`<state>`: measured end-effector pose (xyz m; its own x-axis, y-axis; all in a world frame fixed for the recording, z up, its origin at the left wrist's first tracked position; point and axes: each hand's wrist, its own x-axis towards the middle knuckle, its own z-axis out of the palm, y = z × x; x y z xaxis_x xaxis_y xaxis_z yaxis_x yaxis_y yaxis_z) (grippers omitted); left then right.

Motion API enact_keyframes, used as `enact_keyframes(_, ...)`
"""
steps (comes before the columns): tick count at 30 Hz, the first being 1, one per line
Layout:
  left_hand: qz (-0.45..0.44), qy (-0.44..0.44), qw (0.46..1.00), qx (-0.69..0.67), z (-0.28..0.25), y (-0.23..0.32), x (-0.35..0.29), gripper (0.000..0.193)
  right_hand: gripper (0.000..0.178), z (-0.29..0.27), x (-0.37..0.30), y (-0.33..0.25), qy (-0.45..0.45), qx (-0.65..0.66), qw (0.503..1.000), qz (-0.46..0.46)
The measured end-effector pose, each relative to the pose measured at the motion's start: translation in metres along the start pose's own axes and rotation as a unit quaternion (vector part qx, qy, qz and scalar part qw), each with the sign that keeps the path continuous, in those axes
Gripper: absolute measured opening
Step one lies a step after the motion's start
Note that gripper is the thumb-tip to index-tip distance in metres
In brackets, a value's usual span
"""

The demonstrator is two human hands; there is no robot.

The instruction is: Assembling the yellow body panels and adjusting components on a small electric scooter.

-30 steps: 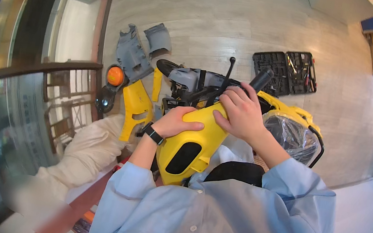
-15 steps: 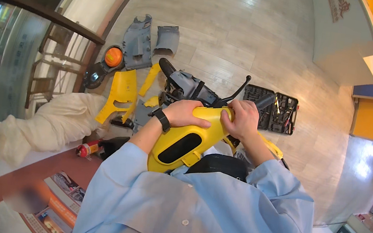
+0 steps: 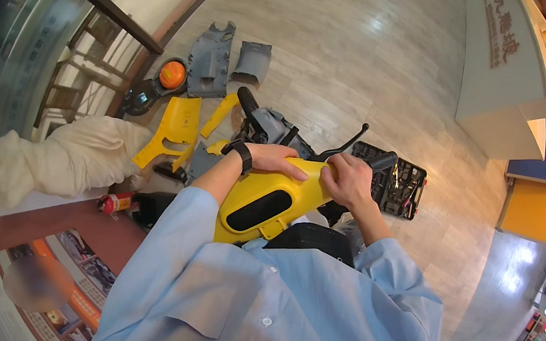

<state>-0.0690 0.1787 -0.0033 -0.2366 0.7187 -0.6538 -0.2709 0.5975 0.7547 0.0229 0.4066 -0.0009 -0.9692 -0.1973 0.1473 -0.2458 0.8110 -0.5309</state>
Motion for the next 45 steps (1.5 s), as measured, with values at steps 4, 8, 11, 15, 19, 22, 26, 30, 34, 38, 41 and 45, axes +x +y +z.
enact_keyframes(4,-0.072,-0.037,0.996,-0.025,-0.002,-0.002,0.006,0.074,0.022,-0.003,0.000,0.005,-0.018,0.012,1.000,-0.014)
enact_keyframes(8,-0.055,-0.026,0.998,0.018,-0.001,-0.007,0.009,0.068,0.023,0.003,-0.001,0.005,0.003,-0.012,1.000,-0.018)
enact_keyframes(11,-0.074,-0.049,0.995,-0.041,-0.006,-0.010,0.010,0.066,0.024,0.003,0.002,0.001,-0.020,0.018,1.000,0.009)
enact_keyframes(15,-0.111,-0.090,0.988,-0.061,-0.010,-0.008,0.013,0.066,0.021,0.001,-0.010,0.006,0.021,0.024,0.998,-0.047)
enact_keyframes(19,-0.097,-0.080,0.990,-0.058,-0.016,-0.013,0.018,0.067,0.035,0.049,-0.071,0.056,0.383,0.249,0.823,0.336)
enact_keyframes(22,-0.100,-0.073,0.991,-0.041,-0.016,-0.009,0.017,0.069,0.043,0.071,-0.120,0.083,0.178,0.514,0.678,0.494)
enact_keyframes(26,-0.105,-0.071,0.991,-0.043,-0.018,-0.013,0.011,0.069,0.058,0.089,-0.123,0.053,-0.217,0.676,0.573,0.409)
enact_keyframes(30,-0.081,-0.055,0.995,-0.023,-0.012,-0.004,0.010,0.065,0.056,0.108,-0.098,0.042,-0.210,0.768,0.501,0.339)
enact_keyframes(34,-0.026,-0.010,1.000,0.008,-0.013,-0.003,-0.005,0.054,0.047,0.092,-0.092,0.025,-0.170,0.773,0.468,0.392)
enact_keyframes(38,0.050,0.001,0.957,-0.286,-0.033,-0.043,-0.016,0.038,0.038,0.088,-0.083,0.033,-0.178,0.759,0.497,0.381)
enact_keyframes(41,0.038,0.092,0.964,-0.249,-0.030,-0.066,-0.037,0.032,0.036,0.083,-0.078,0.030,-0.162,0.752,0.515,0.378)
enact_keyframes(45,0.021,0.264,0.945,-0.190,-0.005,-0.102,-0.063,0.033,0.038,0.070,-0.072,0.023,-0.160,0.747,0.524,0.375)
